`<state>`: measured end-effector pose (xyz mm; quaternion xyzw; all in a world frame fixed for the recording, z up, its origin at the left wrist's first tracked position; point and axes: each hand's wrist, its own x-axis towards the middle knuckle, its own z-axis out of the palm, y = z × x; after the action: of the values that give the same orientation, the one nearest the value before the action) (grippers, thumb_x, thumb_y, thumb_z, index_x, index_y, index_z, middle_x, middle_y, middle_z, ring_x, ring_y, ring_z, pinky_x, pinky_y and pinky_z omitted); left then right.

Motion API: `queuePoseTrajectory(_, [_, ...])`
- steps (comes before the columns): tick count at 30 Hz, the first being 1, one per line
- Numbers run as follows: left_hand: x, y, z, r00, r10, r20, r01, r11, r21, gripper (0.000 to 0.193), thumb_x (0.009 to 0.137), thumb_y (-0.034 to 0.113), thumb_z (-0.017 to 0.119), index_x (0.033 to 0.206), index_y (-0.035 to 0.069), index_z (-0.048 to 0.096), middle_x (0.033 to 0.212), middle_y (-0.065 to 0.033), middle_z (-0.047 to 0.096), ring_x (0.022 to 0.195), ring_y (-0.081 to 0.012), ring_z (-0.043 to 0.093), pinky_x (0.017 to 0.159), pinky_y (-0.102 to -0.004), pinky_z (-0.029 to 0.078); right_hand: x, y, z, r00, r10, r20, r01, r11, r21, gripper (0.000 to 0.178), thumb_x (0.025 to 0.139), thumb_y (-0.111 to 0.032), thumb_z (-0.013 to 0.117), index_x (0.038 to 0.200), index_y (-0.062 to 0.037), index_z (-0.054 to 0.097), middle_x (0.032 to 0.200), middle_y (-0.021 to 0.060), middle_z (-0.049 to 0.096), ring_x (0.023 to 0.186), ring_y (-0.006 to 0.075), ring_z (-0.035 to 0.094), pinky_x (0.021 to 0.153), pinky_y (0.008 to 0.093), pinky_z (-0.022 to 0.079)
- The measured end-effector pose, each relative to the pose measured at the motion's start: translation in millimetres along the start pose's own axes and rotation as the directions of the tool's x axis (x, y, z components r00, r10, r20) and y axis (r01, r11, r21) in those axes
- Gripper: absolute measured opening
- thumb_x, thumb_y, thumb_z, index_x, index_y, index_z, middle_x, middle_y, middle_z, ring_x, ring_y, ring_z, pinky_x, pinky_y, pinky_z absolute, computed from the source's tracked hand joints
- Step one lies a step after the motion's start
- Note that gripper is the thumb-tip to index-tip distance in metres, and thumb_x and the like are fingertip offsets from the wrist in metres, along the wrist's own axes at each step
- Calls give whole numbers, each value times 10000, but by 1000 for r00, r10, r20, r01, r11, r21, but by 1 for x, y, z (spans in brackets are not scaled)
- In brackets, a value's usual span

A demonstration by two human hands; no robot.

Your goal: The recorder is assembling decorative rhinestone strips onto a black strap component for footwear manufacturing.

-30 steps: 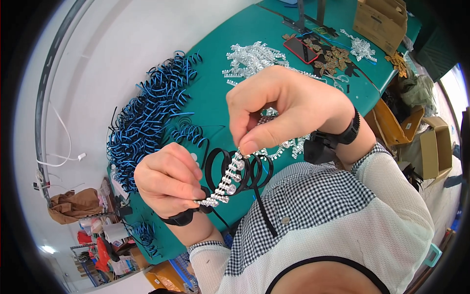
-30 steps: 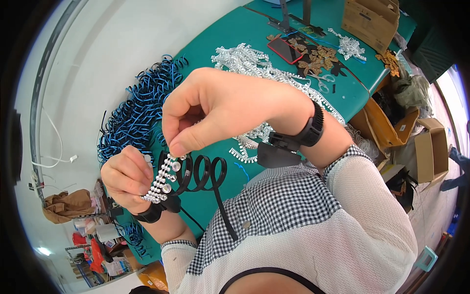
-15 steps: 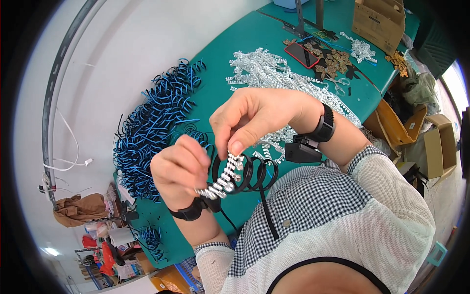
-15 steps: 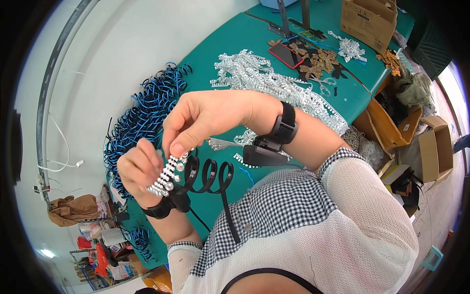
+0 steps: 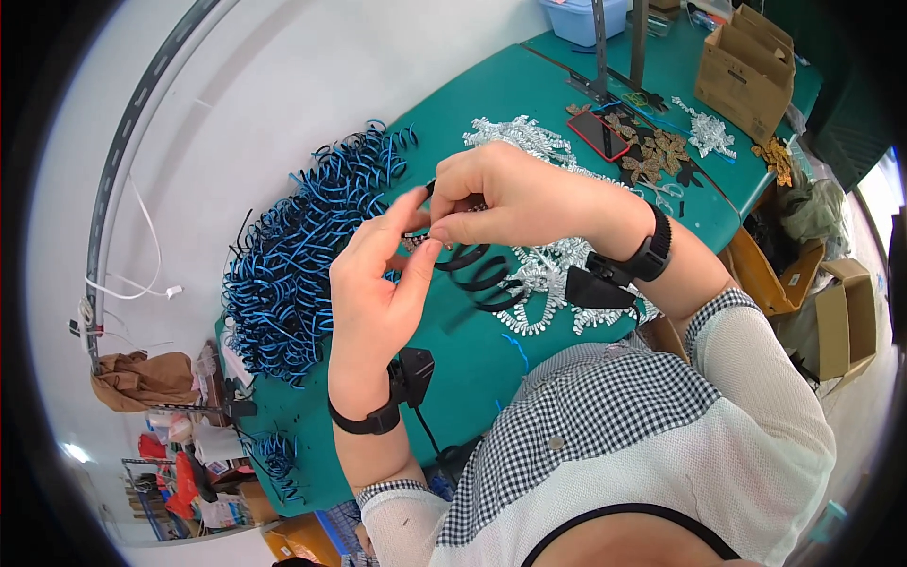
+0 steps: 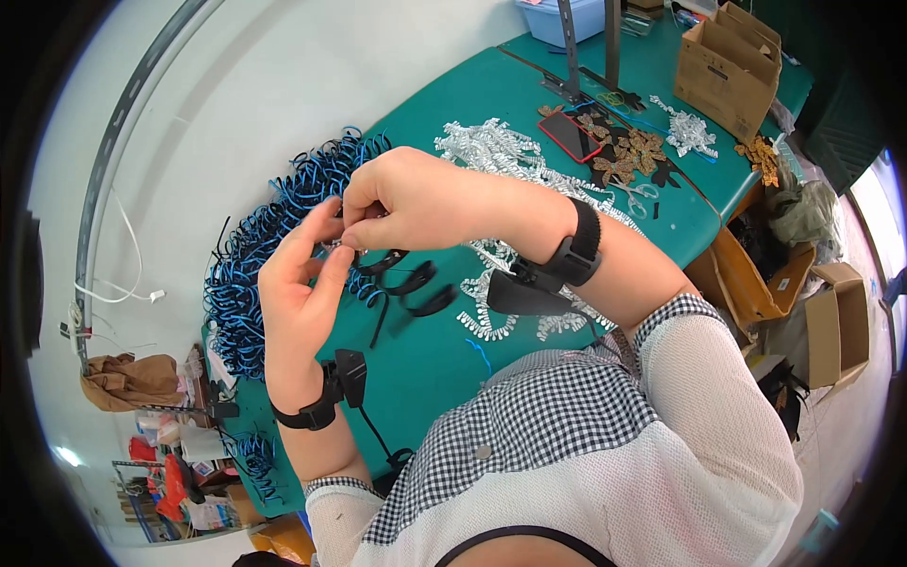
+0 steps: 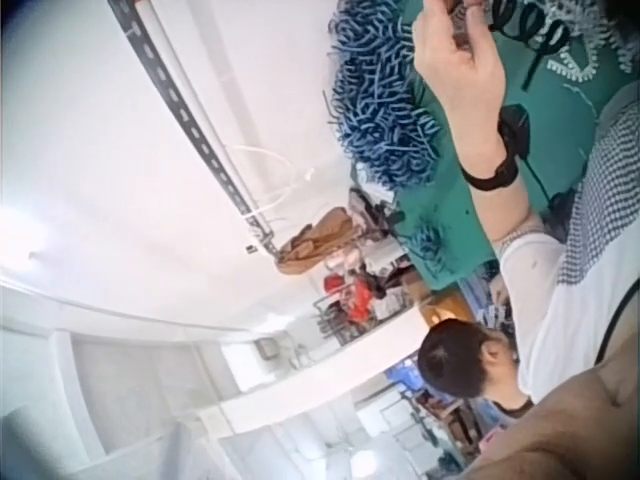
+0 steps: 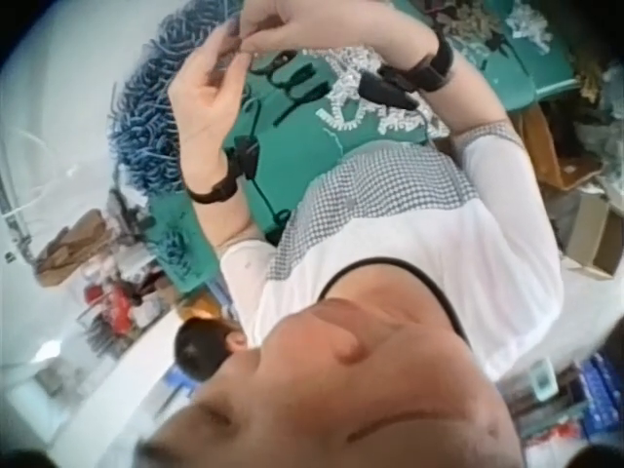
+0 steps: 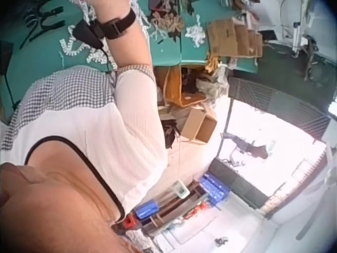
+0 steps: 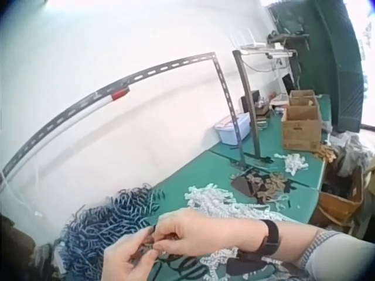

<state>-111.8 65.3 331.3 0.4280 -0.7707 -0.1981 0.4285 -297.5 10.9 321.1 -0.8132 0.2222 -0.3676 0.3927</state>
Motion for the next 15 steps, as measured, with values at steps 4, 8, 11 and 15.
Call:
queuePoseTrajectory(4, [-4, 4, -1, 999, -2, 34, 3, 999, -45, 351, 761, -14, 634, 1110, 11, 599, 800, -94, 616, 681, -130, 600, 581, -228, 491, -4, 2, 2, 999, -41, 12, 41, 999, 30, 156, 787, -138, 657, 801, 14, 628, 725, 35, 562, 622, 82, 535, 524, 225, 421])
queuePoseTrajectory(8, [-5, 4, -17, 992, -97, 75, 100, 994, -36, 292, 714, -11, 683, 1003, -5, 644, 722, -81, 599, 643, -112, 576, 549, -215, 456, -12, -15, -1, 970, 232, 68, -242, 940, 240, 167, 806, -167, 653, 839, -5, 630, 727, 22, 578, 586, 63, 543, 492, 204, 430])
queuePoseTrajectory(11, [-8, 16, -33, 992, 35, 124, -52, 989, 137, 160, 658, -39, 709, 813, -12, 676, 698, -74, 590, 604, -119, 535, 519, -219, 406, -24, -16, -8, 947, 312, 80, -321, 896, 306, 221, 828, -217, 645, 894, -7, 625, 686, 7, 586, 557, 52, 543, 479, 194, 451])
queuePoseTrajectory(15, [-13, 20, -52, 982, 108, 154, -129, 983, 133, 195, 633, -66, 703, 819, -18, 671, 694, -67, 584, 622, -133, 540, 546, -222, 410, -31, -6, -10, 902, 318, 291, -385, 899, 210, 282, 796, -279, 660, 868, -7, 637, 752, 34, 612, 620, 91, 555, 532, 238, 454])
